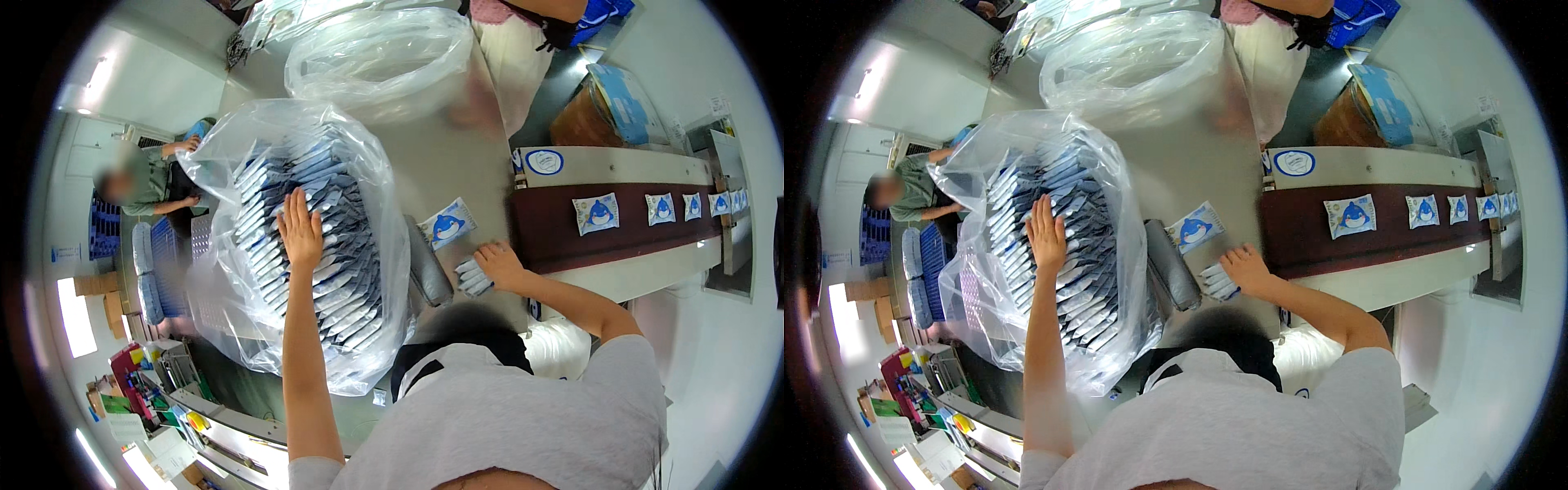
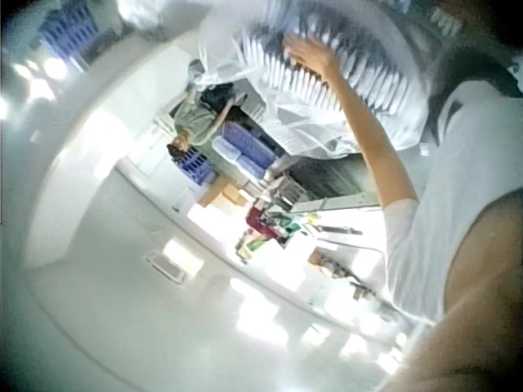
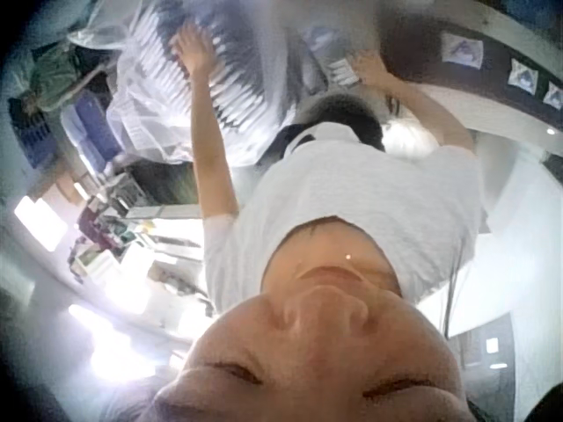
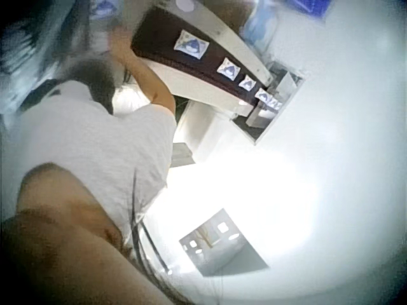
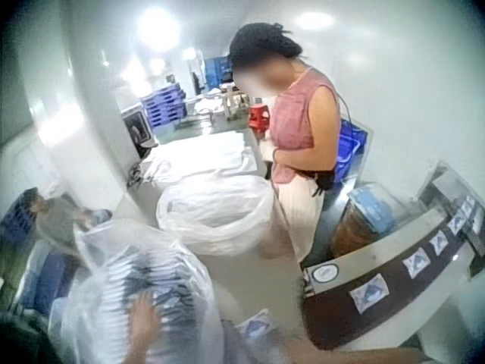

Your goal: The person takes small white and blue pouches from a large clear plastic bag and places them one by one onto a moving conveyor belt.

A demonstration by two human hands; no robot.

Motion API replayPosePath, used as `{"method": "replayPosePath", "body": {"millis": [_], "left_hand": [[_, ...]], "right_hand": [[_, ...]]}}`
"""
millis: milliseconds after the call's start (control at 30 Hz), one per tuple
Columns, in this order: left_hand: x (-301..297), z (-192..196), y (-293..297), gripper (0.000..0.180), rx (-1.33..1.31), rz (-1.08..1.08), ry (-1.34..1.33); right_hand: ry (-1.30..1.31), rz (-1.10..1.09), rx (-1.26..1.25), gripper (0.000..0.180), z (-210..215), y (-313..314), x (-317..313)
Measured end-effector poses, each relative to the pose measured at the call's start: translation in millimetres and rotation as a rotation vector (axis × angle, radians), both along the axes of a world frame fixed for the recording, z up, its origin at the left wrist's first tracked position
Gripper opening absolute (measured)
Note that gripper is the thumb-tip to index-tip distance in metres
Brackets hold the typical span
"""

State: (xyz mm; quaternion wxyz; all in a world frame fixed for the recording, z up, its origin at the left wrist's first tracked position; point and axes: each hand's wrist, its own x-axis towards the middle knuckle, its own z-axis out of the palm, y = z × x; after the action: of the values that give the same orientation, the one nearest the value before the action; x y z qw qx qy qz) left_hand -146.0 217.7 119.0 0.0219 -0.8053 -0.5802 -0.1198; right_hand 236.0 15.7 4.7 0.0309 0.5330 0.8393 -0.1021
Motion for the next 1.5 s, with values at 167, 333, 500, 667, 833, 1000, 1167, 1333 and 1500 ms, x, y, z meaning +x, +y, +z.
{"method": "replayPosePath", "body": {"millis": [167, 333, 500, 667, 833, 1000, 1167, 1333, 1500], "left_hand": [[-9.5, 0.2, -3.0, 0.052, -0.008, 0.031, 0.018], [-20.3, 16.3, -6.2, 0.054, -0.02, -0.014, -0.087], [132.7, 115.9, -165.6, 0.047, -0.413, -0.35, -0.498], [178.0, -41.7, -208.7, 0.066, -0.404, -0.103, -0.268], [150.2, -131.9, -213.7, 0.087, -0.389, -0.004, -0.161], [140.6, -122.8, -221.3, 0.085, -0.45, -0.122, -0.187], [133.0, -114.8, -222.4, 0.084, -0.476, -0.121, -0.303], [124.4, -84.0, -209.7, 0.082, -0.342, -0.187, -0.048], [135.0, -87.4, -206.4, 0.081, -0.524, -0.298, -0.27]], "right_hand": [[0.131, 0.287, -0.326, 0.081, 45.6, 93.2, -27.1], [0.093, 0.289, -0.276, 0.087, 38.7, 156.7, -62.9], [0.248, -0.151, -0.494, 0.088, 36.7, 150.1, -5.0], [1.096, -0.511, -0.197, 0.068, 142.8, 140.8, 24.3], [1.228, -0.203, -0.394, 0.082, 215.3, 150.4, -26.8], [0.693, 0.17, -0.12, 0.087, 243.9, 214.4, -145.2], [0.144, 0.276, 0.075, 0.08, 239.0, 328.3, -206.6], [-0.227, 0.362, 0.284, 0.074, 209.9, 342.9, -262.9], [0.064, 0.299, 0.34, 0.095, 125.6, 344.5, -268.3]]}}
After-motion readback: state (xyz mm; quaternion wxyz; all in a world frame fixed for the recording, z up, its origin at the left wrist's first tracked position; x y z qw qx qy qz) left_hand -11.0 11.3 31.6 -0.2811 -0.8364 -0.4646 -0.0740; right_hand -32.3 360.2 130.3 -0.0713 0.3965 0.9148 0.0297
